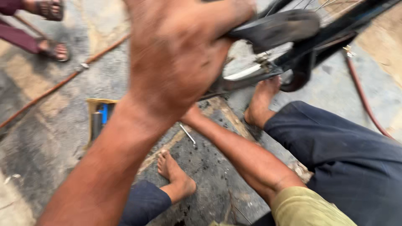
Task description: The person is repairing a bicycle tire by hand. They are seen pressing the tire onto the rim, using a tool to adjust the valve, and ensuring the tire is properly seated.
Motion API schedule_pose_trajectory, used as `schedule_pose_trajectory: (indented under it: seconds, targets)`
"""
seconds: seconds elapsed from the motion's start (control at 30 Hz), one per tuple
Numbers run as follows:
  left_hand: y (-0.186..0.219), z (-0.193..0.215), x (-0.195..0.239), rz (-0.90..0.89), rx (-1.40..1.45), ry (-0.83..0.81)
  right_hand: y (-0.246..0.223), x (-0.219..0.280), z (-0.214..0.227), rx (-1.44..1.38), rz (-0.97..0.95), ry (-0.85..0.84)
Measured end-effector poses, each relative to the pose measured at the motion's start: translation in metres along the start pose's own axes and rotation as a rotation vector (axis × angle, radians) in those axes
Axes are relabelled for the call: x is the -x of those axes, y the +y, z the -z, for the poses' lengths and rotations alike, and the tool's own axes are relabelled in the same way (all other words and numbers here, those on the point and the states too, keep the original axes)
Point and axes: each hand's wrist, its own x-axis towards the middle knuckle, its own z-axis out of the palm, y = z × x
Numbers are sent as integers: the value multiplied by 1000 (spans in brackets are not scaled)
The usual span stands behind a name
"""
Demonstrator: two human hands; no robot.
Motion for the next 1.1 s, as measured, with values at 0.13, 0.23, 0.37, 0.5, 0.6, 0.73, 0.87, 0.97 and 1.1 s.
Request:
schedule_pose_trajectory:
  seconds: [0.13,0.23,0.37,0.5,0.6,0.73,0.87,0.97,1.1]
  targets:
    - [-11,-10,33,98,-2,-8,-57,-9,26,-380,-446,-200]
    - [-23,-22,27,69,33,49,-61,-42,36,-232,-50,106]
    - [-21,-26,30,125,-36,13,-42,-16,24,-249,-171,-73]
    - [-26,-28,30,67,-57,56,13,-10,44,-155,-430,-303]
    - [-34,-31,45,119,-92,2,30,1,56,102,-642,-291]
    - [-41,-36,47,139,-84,-9,29,-31,66,213,-779,-575]
    - [-38,-35,45,141,-54,25,34,-85,62,357,-657,-519]
    - [-46,-36,45,175,-76,5,37,-87,57,383,-620,-530]
    - [-62,-39,53,177,-101,-17,13,-6,48,370,-505,-455]
